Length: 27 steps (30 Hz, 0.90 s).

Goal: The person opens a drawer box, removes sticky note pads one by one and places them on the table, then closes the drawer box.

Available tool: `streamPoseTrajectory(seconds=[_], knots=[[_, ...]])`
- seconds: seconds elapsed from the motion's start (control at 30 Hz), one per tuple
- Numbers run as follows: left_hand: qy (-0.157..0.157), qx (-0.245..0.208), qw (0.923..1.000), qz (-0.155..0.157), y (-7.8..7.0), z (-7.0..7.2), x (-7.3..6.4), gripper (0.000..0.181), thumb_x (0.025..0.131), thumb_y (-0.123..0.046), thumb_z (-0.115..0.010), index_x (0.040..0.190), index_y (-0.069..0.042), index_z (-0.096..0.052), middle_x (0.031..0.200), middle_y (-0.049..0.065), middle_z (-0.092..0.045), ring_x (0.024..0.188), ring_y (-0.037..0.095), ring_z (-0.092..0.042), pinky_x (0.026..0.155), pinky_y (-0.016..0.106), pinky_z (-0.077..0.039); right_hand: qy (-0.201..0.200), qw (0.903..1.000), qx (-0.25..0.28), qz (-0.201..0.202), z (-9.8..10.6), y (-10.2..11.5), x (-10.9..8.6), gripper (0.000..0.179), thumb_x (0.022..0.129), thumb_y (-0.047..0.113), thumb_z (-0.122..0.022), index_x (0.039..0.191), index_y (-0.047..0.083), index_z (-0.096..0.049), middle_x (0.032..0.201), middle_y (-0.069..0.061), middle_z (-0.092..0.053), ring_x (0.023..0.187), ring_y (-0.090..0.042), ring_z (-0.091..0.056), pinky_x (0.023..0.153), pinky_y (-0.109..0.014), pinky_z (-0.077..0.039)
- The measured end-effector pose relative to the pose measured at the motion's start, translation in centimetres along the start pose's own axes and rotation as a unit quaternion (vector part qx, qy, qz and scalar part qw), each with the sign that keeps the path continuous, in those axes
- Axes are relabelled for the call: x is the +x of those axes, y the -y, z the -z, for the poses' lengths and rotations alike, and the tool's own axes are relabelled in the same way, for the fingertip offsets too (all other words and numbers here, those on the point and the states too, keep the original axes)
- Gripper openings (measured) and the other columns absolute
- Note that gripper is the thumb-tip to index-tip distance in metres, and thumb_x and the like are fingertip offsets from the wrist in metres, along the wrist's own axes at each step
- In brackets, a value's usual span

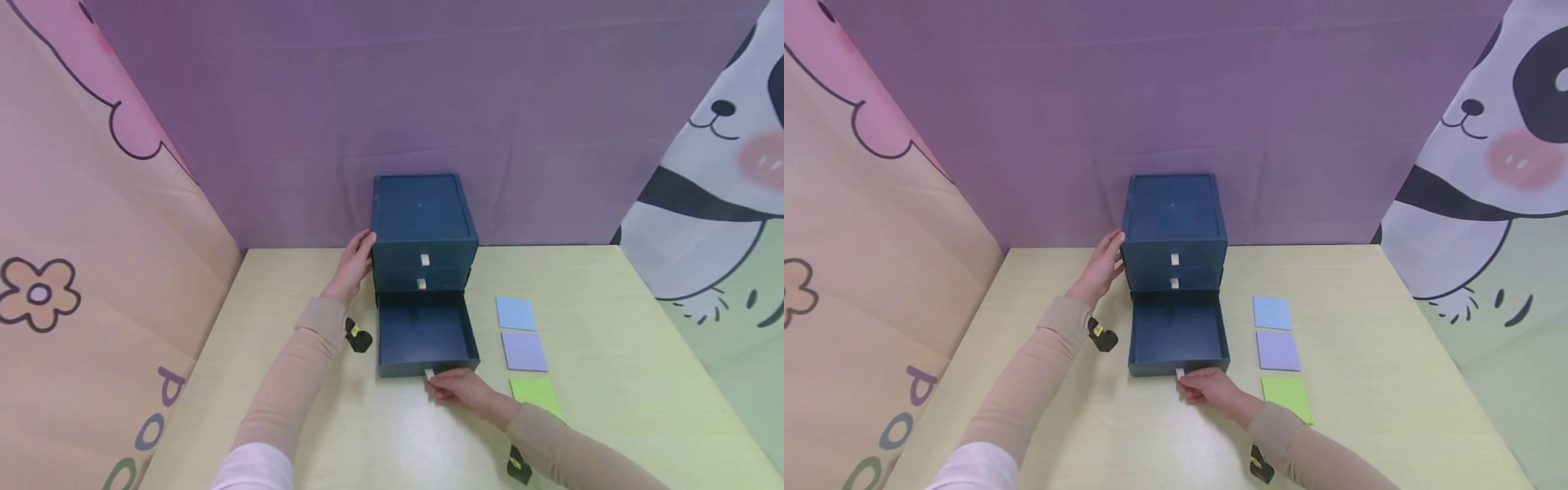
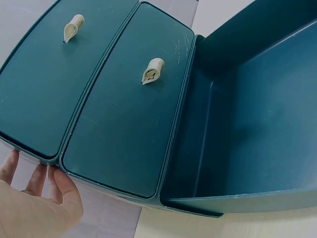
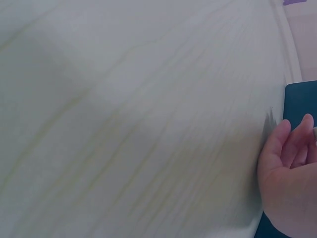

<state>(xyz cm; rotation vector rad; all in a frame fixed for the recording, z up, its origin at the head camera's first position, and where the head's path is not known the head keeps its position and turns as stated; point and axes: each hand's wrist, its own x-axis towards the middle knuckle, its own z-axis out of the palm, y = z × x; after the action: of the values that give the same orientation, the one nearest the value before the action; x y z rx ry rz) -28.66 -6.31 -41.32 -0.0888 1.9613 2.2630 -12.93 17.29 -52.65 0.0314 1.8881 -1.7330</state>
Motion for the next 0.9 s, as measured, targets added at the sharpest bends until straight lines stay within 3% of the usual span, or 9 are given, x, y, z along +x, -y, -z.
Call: streamPoseTrajectory(seconds=[0.9], knots=[[0.0, -0.001, 1.0, 0.0, 0.1, 0.0, 0.1, 0.054, 0.099, -0.039, -0.046, 0.147, -0.017, -0.033, 0.152, 0.007, -0.031, 0.138, 0.029, -0.032, 0.114, 0.046, -0.027, -0.038, 0.9992, -0.003, -0.01, 0.4, 0.8, 1.5, 0.033, 0.093, 0.015, -0.058, 0.111, -0.013, -0.063, 0.084, 0.001, -0.069, 0.074, -0.008, -0.059, 0.075, -0.025, -0.055]])
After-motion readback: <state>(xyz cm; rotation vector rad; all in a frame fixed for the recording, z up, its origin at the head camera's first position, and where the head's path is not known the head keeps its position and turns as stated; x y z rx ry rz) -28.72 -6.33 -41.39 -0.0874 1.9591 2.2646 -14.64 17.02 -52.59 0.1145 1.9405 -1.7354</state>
